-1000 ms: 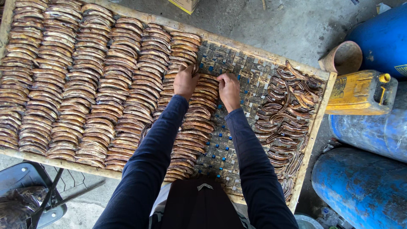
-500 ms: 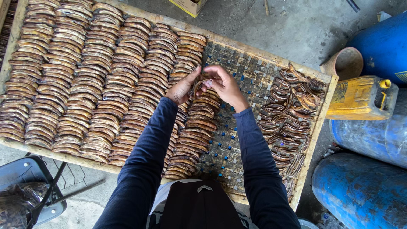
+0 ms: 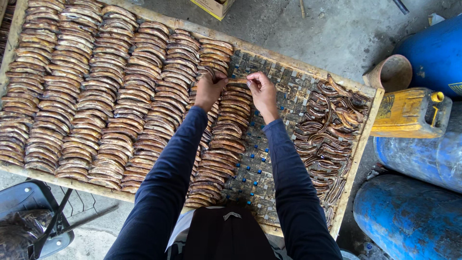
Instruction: The person stands over a large woven bamboo drying tray covered with dried banana slices and rearranges them by hand, picking up individual slices and turning or repositioning them to spread the pieces evenly across the tray. They work through the tray section by section, moving some slices aside and placing others into open spots.
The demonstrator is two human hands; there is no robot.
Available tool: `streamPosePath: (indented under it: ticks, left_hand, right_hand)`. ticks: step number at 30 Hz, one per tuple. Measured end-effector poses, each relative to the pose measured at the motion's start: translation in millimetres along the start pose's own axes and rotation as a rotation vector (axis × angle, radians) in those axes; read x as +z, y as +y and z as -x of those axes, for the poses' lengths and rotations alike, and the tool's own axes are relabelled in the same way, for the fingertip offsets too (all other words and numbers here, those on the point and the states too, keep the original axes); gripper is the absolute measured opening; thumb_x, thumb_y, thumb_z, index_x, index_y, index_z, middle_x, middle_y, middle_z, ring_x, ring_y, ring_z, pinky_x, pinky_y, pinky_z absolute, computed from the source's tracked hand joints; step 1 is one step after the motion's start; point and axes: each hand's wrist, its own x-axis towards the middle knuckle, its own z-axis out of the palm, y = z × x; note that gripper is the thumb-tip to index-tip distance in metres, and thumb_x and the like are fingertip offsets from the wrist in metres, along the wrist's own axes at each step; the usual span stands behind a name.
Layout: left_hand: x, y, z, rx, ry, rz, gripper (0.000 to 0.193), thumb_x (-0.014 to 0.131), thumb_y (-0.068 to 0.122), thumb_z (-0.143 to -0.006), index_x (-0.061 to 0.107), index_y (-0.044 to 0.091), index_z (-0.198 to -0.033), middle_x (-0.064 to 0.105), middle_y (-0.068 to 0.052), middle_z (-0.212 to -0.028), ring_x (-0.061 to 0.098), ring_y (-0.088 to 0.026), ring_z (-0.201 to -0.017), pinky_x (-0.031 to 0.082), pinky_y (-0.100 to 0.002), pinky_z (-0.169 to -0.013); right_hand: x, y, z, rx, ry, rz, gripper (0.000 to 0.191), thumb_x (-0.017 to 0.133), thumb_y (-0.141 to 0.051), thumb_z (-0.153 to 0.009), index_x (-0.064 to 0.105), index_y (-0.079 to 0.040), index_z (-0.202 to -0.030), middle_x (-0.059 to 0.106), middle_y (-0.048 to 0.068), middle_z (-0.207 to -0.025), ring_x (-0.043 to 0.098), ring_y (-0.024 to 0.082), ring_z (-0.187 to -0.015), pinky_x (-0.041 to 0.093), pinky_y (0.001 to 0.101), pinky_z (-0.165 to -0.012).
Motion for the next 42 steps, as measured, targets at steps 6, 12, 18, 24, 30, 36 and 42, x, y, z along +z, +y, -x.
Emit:
streamPosePath:
  ticks: [6,12,18,24,30,36,42]
  left_hand:
    - [19.3,4.6,5.8,0.168,0.127,-0.452,0.019,0.078,0.021,-0.091,0.07,0.007,-0.1,0.07,-0.011,-0.096,0.07,-0.032,-0.084,0.057,-0.047,-0.076]
    - [26.4,7.4,15.2,0.144,0.172,-0.662,0.021,0.074,0.022,-0.091,0.072,0.011,-0.108,0.063,-0.013,-0.11,0.069,-0.034,-0.084,0.057,-0.047,-0.072]
    - [11.9,0.8,5.5,0.094,0.064,-0.668,0.024,0.069,0.024,-0.095,0.071,0.004,-0.107,0.063,-0.013,-0.113,0.07,-0.027,-0.082,0.061,-0.042,-0.075]
    - [-7.2,-0.4,9.5,-0.101,0.006,-0.176,0.034,0.064,0.035,-0.101,0.07,0.004,-0.111,0.072,-0.011,-0.101,0.07,-0.022,-0.087,0.058,-0.038,-0.085]
    - [-16.9,10.3,21.2,-0.337,-0.136,0.547,0.061,0.054,0.054,-0.104,0.064,0.001,-0.133,0.067,-0.015,-0.117,0.065,-0.025,-0.101,0.055,-0.042,-0.089]
    - [-27.9,49.1,41.4,-0.449,-0.592,0.839,0.101,0.029,0.083,-0.088,0.052,0.004,-0.147,0.066,-0.013,-0.134,0.065,-0.026,-0.122,0.056,-0.047,-0.099]
    - [-18.1,70.8,49.1,-0.403,-0.67,0.577,0.115,0.023,0.092,-0.076,0.045,0.009,-0.152,0.057,-0.011,-0.144,0.055,-0.026,-0.133,0.055,-0.053,-0.102]
  right_hand:
    - [0.1,15.3,8.5,-0.031,0.056,0.258,0.012,0.075,-0.004,-0.093,0.069,-0.007,-0.103,0.072,0.007,-0.097,0.069,0.016,-0.08,0.057,0.03,-0.072]
    - [1.2,15.2,20.7,-0.157,0.101,0.33,0.011,0.074,-0.002,-0.093,0.069,-0.006,-0.102,0.066,0.011,-0.097,0.067,0.025,-0.085,0.057,0.0378,-0.074]
    - [-5.0,22.9,25.7,-0.156,0.139,0.477,0.007,0.071,0.0,-0.092,0.07,-0.006,-0.097,0.064,0.013,-0.096,0.064,0.029,-0.089,0.055,0.0411,-0.076]
    - [-21.0,33.7,26.2,-0.104,0.182,0.483,0.012,0.068,0.001,-0.094,0.073,-0.008,-0.099,0.067,0.012,-0.1,0.067,0.029,-0.09,0.056,0.0422,-0.08]
    - [-22.5,17.0,23.6,0.04,0.162,0.395,0.016,0.066,-0.002,-0.096,0.072,-0.012,-0.106,0.068,0.008,-0.107,0.07,0.025,-0.093,0.06,0.0374,-0.08]
    - [0.1,-47.6,18.5,-0.049,-0.123,0.056,0.027,0.069,-0.009,-0.099,0.064,-0.011,-0.126,0.064,0.006,-0.123,0.067,0.019,-0.104,0.061,0.0335,-0.088]
    - [6.2,-91.3,9.9,-0.181,-0.276,0.222,0.034,0.081,-0.017,-0.09,0.065,-0.009,-0.12,0.058,0.01,-0.104,0.065,0.021,-0.091,0.062,0.037,-0.08]
